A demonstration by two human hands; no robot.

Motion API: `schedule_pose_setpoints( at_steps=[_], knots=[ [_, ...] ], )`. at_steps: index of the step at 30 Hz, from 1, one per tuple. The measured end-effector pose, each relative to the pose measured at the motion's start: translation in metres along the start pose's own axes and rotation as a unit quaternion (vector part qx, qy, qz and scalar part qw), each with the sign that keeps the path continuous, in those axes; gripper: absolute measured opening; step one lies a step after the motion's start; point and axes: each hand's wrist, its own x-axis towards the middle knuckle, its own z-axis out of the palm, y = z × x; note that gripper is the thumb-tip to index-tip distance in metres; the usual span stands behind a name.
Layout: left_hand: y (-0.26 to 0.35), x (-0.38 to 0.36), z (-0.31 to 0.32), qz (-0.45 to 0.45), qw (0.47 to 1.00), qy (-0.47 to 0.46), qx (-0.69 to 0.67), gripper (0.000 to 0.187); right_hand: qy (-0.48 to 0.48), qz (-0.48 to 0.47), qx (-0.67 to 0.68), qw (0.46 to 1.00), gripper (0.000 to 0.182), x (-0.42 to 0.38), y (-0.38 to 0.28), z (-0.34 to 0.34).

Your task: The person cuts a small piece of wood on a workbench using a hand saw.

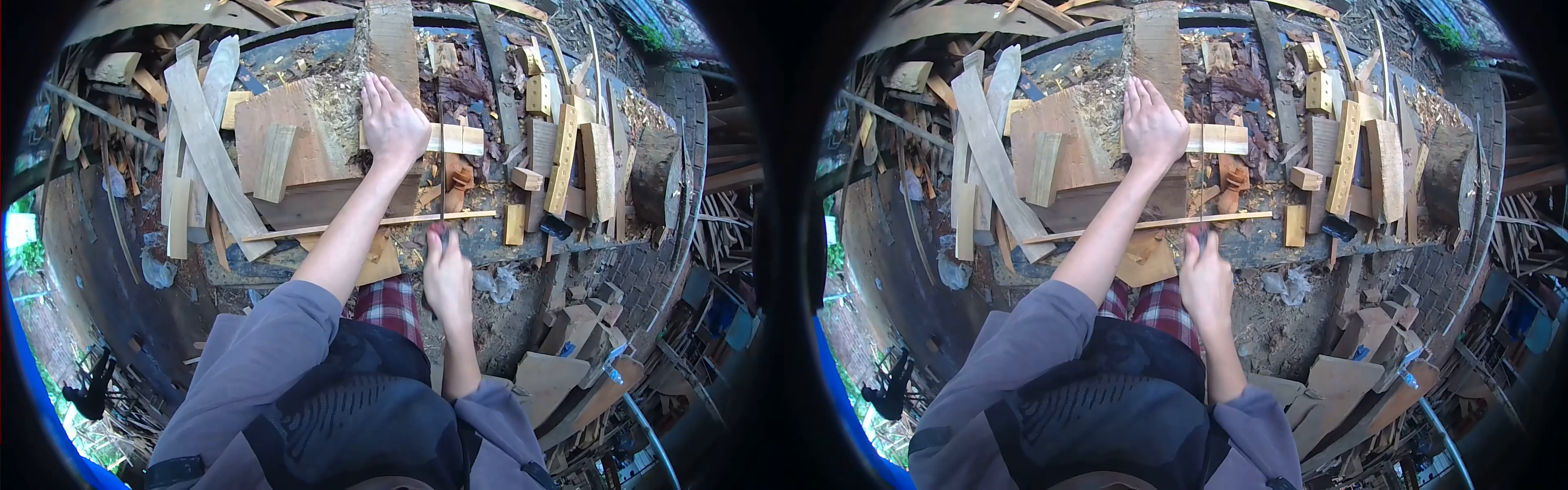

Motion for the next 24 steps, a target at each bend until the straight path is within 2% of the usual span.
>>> schedule_pose_setpoints(
  at_steps=[4, 5, 8, 9, 11, 12, 16, 19, 22, 24],
  knots=[
    [0.0, 0.0, 0.001, 0.012, 1.0, -0.008, 0.007, 0.071, 0.0, -0.01, 0.012, 1.0, 0.049, 0.015, -0.007, -0.003],
    [-0.001, 0.0, 0.0, 0.013, 1.0, -0.007, 0.004, 0.071, 0.04, -0.051, 0.038, 0.997, 0.048, 0.037, -0.013, 0.005],
    [-0.001, -0.002, 0.001, 0.002, 1.0, 0.011, 0.012, 0.068, 0.043, -0.017, 0.002, 0.999, 0.053, 0.075, -0.049, -0.001],
    [-0.001, 0.0, 0.002, -0.003, 1.0, 0.021, 0.016, 0.067, 0.043, -0.041, 0.017, 0.998, 0.051, 0.076, -0.046, -0.002],
    [0.0, -0.001, 0.0, -0.004, 1.0, 0.023, 0.017, 0.066, 0.042, -0.079, 0.041, 0.995, 0.048, 0.062, -0.025, -0.003],
    [0.002, 0.0, -0.001, -0.005, 1.0, 0.025, 0.015, 0.066, 0.017, -0.039, 0.023, 0.999, 0.049, 0.041, -0.023, -0.008],
    [0.001, 0.0, 0.0, 0.0, 0.999, 0.019, 0.032, 0.067, -0.025, 0.008, -0.007, 1.0, 0.05, -0.011, 0.008, -0.013],
    [0.001, -0.001, 0.002, 0.006, 0.999, 0.03, 0.023, 0.067, -0.021, -0.017, 0.01, 1.0, 0.052, 0.01, -0.013, -0.019],
    [0.001, -0.002, 0.001, 0.002, 0.999, 0.027, 0.023, 0.067, 0.014, -0.048, -0.004, 0.999, 0.055, 0.069, -0.036, -0.012],
    [0.0, 0.001, 0.002, -0.002, 0.999, 0.038, 0.019, 0.067, 0.015, -0.06, 0.014, 0.998, 0.055, 0.069, -0.037, -0.012]
  ],
)
